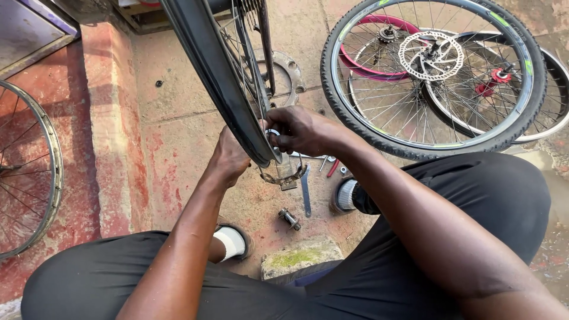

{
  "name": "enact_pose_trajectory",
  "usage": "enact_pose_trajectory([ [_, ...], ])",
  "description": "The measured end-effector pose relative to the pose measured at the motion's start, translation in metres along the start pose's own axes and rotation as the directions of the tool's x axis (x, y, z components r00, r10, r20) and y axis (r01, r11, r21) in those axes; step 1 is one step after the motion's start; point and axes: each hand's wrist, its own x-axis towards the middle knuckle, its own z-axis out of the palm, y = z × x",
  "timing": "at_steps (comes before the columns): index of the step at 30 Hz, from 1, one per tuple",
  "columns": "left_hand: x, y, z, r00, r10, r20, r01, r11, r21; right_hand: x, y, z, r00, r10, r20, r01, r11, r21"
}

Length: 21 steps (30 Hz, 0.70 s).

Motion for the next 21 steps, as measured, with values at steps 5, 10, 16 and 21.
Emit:
enact_pose_trajectory([
  [5, 0.005, 0.002, 0.004, 1.000, -0.010, 0.003, 0.010, 1.000, -0.004, 0.002, 0.007, -0.002, 1.000, -0.026, 0.012, 0.027, 0.998, -0.052],
  [10, 0.000, 0.001, 0.006, 1.000, -0.014, -0.018, 0.014, 1.000, -0.017, 0.020, 0.039, 0.019, 0.993, -0.019, -0.116, 0.044, 0.976, 0.212],
  [16, -0.002, 0.006, 0.008, 0.992, -0.017, -0.125, 0.007, 0.997, -0.082, 0.016, 0.023, 0.022, 0.991, 0.006, -0.131, 0.027, 0.968, 0.248],
  [21, -0.018, 0.015, 0.011, 0.977, -0.048, -0.208, 0.019, 0.990, -0.138, 0.018, 0.061, 0.024, 0.992, 0.110, -0.058, -0.060, 0.831, 0.553],
])
